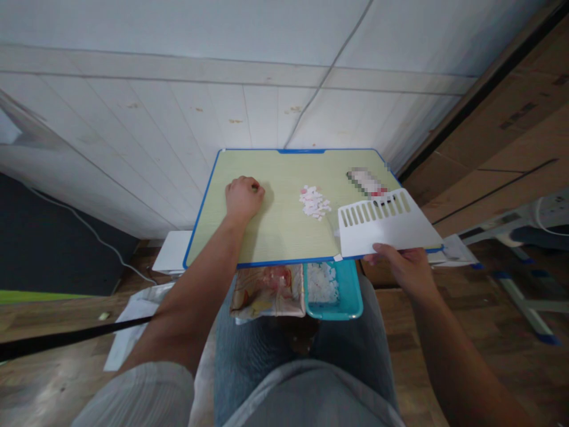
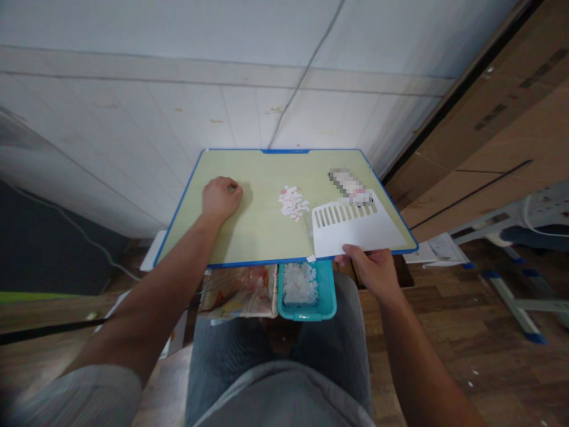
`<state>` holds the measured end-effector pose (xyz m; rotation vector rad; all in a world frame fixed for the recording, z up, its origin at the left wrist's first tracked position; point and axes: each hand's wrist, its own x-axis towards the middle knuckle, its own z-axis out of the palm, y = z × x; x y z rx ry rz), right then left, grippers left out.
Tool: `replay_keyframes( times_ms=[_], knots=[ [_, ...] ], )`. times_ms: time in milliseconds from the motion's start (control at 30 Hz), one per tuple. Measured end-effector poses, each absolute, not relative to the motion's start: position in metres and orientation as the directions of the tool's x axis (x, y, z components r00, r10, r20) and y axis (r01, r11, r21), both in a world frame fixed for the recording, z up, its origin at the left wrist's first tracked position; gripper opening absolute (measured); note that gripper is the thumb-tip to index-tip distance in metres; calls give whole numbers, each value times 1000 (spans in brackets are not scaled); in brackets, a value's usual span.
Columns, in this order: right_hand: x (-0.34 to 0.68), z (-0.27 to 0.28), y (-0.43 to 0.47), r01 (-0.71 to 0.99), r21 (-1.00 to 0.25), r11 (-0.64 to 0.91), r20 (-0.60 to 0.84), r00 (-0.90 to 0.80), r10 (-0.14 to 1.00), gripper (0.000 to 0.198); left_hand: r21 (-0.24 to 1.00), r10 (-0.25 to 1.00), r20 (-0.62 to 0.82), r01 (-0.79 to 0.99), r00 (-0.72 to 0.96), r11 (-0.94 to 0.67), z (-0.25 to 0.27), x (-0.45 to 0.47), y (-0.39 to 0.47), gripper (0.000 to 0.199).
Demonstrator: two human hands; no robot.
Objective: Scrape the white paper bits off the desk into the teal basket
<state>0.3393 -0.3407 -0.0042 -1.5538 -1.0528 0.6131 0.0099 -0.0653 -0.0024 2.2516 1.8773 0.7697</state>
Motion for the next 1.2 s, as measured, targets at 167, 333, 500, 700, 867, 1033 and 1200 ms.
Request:
replay_keyframes(
  times_ms=[167, 333, 500, 700, 867, 1033, 1200],
  knots=[
    [339, -10, -323, 265, -964, 20, 173, 570, 803, 35, 397, 947, 304, 890, 105, -226, -2, 10, -66, 27],
    [332, -16, -304, 338, -941, 16, 220, 576, 788, 40, 383, 947, 300, 895, 112, -227, -1, 10, -67, 26],
    [312, -21, -288, 322, -946, 38, 210, 517, 830, 33, 380, 941, 319, 894, 113, -236, -3, 10, -66, 26],
    [303, -18, -278, 256, -964, 67, 212, 598, 773, 28, 368, 936, 333, 898, 116, -242, -6, 9, -63, 26],
    [309, -17, -288, 340, -941, 6, 213, 577, 788, 34, 376, 937, 332, 895, 112, -241, -6, 9, -63, 25],
    [314, -18, -310, 323, -945, -45, 176, 620, 765, 30, 383, 950, 295, 898, 106, -219, -1, 10, -66, 28],
    [316, -21, -328, 302, -953, -11, 182, 604, 776, 26, 400, 951, 294, 891, 99, -216, -1, 10, -64, 25]
  ],
)
